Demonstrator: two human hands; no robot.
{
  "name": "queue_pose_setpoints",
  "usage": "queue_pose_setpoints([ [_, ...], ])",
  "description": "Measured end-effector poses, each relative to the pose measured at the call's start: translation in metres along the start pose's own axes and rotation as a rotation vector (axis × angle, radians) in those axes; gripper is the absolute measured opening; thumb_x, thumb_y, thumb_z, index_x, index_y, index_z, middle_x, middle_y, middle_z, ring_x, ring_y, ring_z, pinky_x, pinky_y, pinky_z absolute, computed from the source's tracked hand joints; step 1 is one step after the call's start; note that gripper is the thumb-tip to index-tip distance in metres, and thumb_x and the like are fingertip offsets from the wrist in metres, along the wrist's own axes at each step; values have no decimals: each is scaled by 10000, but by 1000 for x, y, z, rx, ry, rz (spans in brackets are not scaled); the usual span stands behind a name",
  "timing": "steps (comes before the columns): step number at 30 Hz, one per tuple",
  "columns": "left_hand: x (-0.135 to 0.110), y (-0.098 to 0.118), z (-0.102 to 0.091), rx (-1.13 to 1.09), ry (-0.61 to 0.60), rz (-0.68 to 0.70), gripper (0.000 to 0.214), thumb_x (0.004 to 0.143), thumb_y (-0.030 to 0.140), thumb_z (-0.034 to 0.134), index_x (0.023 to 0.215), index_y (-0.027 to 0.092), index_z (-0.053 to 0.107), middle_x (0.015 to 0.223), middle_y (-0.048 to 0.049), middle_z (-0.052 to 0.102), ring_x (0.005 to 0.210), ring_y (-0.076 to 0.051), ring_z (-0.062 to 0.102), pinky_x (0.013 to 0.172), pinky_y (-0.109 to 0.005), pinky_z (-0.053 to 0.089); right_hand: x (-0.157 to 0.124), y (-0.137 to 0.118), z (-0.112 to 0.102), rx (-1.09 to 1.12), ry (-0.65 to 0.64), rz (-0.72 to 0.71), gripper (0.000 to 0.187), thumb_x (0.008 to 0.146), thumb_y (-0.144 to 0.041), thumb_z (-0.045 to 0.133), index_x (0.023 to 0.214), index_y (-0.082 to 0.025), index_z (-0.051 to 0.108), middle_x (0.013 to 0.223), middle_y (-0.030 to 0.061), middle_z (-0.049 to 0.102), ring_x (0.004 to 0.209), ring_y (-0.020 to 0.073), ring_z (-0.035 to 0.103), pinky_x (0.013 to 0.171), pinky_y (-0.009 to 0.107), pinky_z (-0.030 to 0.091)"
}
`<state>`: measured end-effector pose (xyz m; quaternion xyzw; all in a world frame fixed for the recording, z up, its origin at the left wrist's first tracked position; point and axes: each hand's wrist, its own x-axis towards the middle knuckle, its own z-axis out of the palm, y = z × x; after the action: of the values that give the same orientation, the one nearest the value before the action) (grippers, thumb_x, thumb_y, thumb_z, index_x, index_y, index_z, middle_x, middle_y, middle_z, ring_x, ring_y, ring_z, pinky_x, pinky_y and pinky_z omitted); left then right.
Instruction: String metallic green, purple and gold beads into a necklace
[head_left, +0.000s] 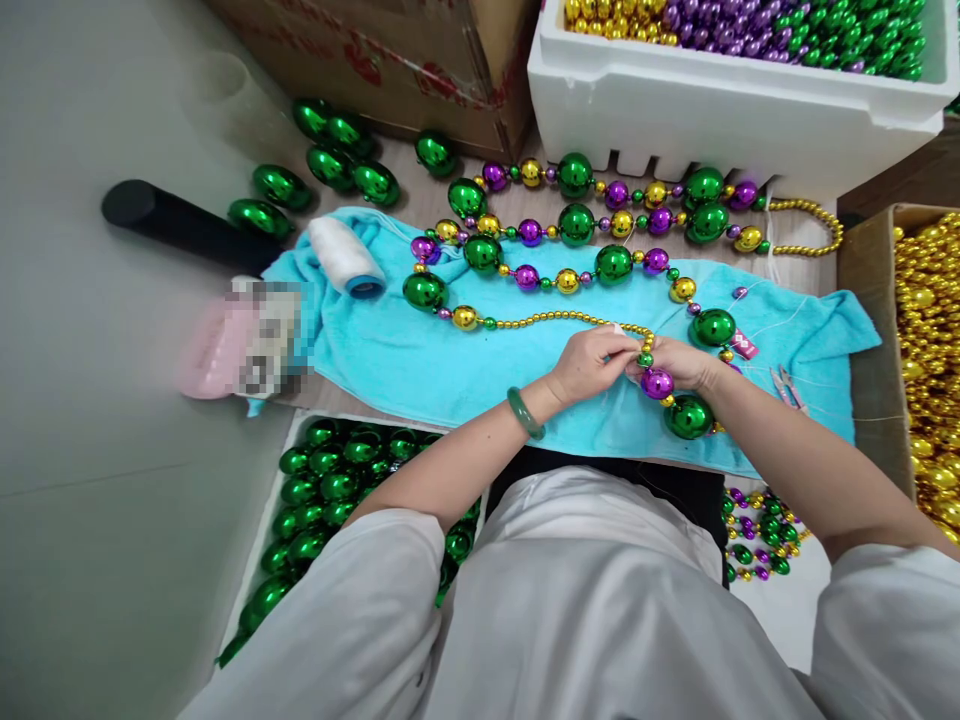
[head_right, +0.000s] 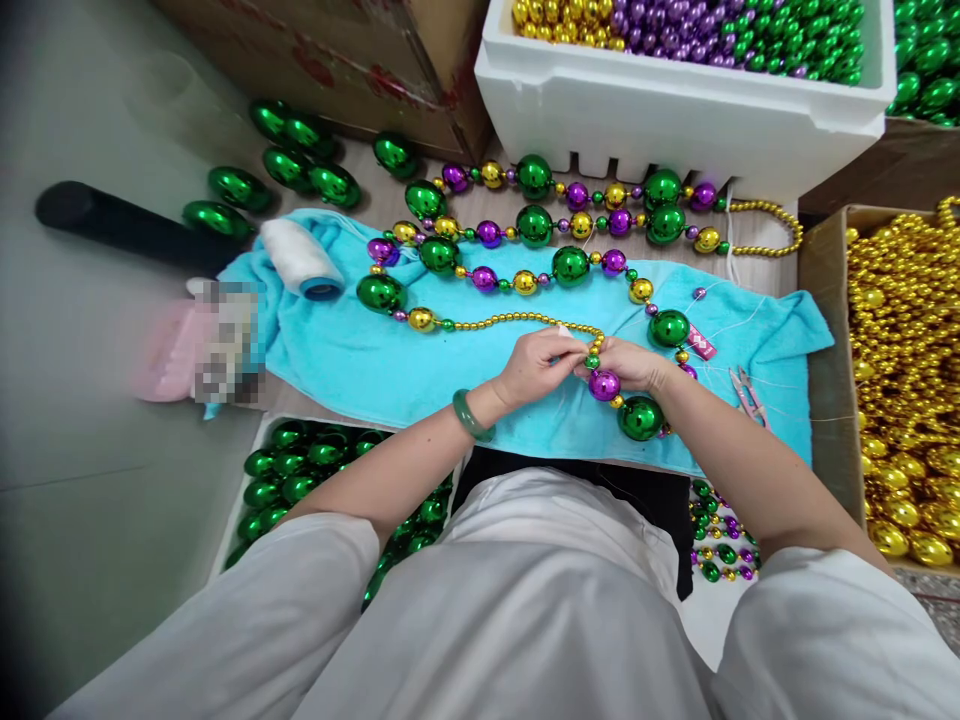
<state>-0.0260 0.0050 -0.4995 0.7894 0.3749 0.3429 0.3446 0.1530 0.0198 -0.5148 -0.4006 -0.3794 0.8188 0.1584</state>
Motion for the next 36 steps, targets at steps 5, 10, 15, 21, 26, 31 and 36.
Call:
queue_pose_setpoints([
  [5,-2,-2,3,0,5,-5,210,884,188,536,797,173,727,710,-34,678,690,-135,572,671,-250,438,-2,0,-3,-14,30,30,284,533,-247,832,721,-117,664,530,-35,527,509,62,429,491,204,351],
  [10,-8,-6,4,30,16,6,208,880,183,545,771,175,722,687,-25,674,672,-129,564,654,-245,435,-20,-13,-13,-43,9,142,249,571,-251,825,679,-113,648,488,-33,497,424,45,340,409,205,250],
  [15,-11,-7,8,21,25,-5,199,889,209,553,793,170,723,687,-23,668,675,-127,574,656,-243,442,-45,-31,-12,-215,115,139,312,673,-351,798,873,-126,717,627,-4,578,522,72,424,440,217,268],
  [21,-8,-3,12,-15,22,24,199,872,182,553,759,165,715,670,-20,656,668,-123,567,651,-240,433,-47,-22,-16,-96,15,193,236,650,-291,774,771,-109,684,575,-34,504,491,55,364,442,214,251],
  [26,-5,0,7,-3,2,11,230,869,183,535,704,180,694,648,-10,648,674,-127,569,662,-242,436,-30,-7,-15,-138,-204,173,263,620,-201,702,867,-110,705,559,-41,549,485,56,385,474,202,313],
  [31,-4,2,3,21,13,21,212,881,190,537,770,169,716,673,-20,662,681,-127,579,656,-242,431,-25,-25,-20,-435,-275,266,208,632,-298,718,751,-128,708,636,13,643,601,105,520,619,244,432],
  [36,-8,-1,4,41,-7,-24,200,883,192,555,769,171,718,700,-24,674,699,-129,593,669,-244,440,-63,-68,-11,-878,285,206,220,758,-378,660,791,-169,723,649,10,648,556,113,501,557,253,377],
])
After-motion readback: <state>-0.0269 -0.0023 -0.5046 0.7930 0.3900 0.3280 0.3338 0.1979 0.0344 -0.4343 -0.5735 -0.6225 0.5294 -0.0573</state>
